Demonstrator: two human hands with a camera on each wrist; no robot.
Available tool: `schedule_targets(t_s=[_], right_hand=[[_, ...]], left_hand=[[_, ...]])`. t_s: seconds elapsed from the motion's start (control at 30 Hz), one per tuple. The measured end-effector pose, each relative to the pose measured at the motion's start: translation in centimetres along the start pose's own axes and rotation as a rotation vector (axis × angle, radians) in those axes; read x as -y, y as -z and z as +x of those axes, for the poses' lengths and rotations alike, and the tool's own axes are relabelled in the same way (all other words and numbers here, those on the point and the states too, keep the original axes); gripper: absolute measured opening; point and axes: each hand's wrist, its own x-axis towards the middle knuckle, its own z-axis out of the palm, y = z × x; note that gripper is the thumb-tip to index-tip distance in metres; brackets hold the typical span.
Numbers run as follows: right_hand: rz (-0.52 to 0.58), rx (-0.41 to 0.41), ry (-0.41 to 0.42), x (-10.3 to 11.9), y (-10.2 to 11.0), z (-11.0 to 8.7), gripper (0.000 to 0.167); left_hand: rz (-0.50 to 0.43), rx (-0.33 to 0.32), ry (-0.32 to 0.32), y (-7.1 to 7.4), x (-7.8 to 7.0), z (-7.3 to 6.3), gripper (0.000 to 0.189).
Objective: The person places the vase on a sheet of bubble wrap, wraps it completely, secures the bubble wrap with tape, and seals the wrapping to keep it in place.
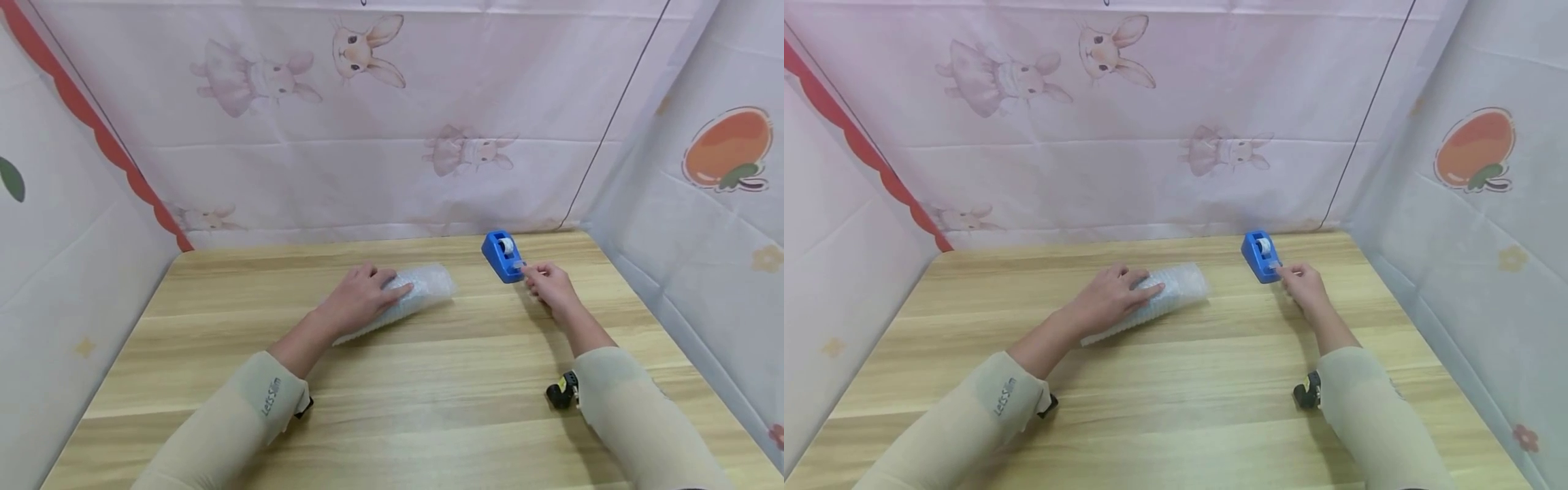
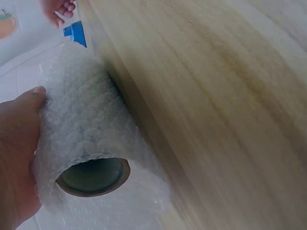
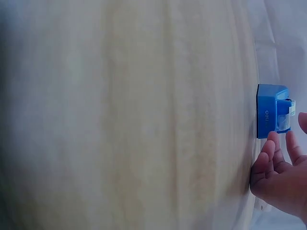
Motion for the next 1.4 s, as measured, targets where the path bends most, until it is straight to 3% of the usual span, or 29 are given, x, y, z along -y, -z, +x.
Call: schedule_targets(t_s=[0.17,0.5,0.63,0.87,1.07,1.4], right_hand=[[-0.015,0.039,-0.042,0.2,-0.2,-0.1,0.053],[-0.021,0.112,-0.101,0.6,0.3,0.0,0.065],[-0.034,0.116,-0.117,0.5,0.4,0.3,0.06],[-0.045,0.096,-0.061,0.2,0.4,0.5,0.055],[0.018,0.133,-0.066,0.4,0.6,0.5,0.047],[0.282,0.228,-0.161,1.1,1.0,0.9,0.03]], left_hand=[[0.021,-0.012,-0.011,0.0,-0.1,-0.1,0.037],[-0.036,0.066,0.045,0.2,0.0,-0.1,0.039],[-0.07,0.104,0.068,0.3,0.0,-0.2,0.041],[-0.117,0.135,0.105,0.2,0.0,-0.2,0.042],[-0.112,0.127,0.101,0.0,0.0,-0.1,0.043],[-0.119,0.157,0.119,0.0,-0.1,0.0,0.044]])
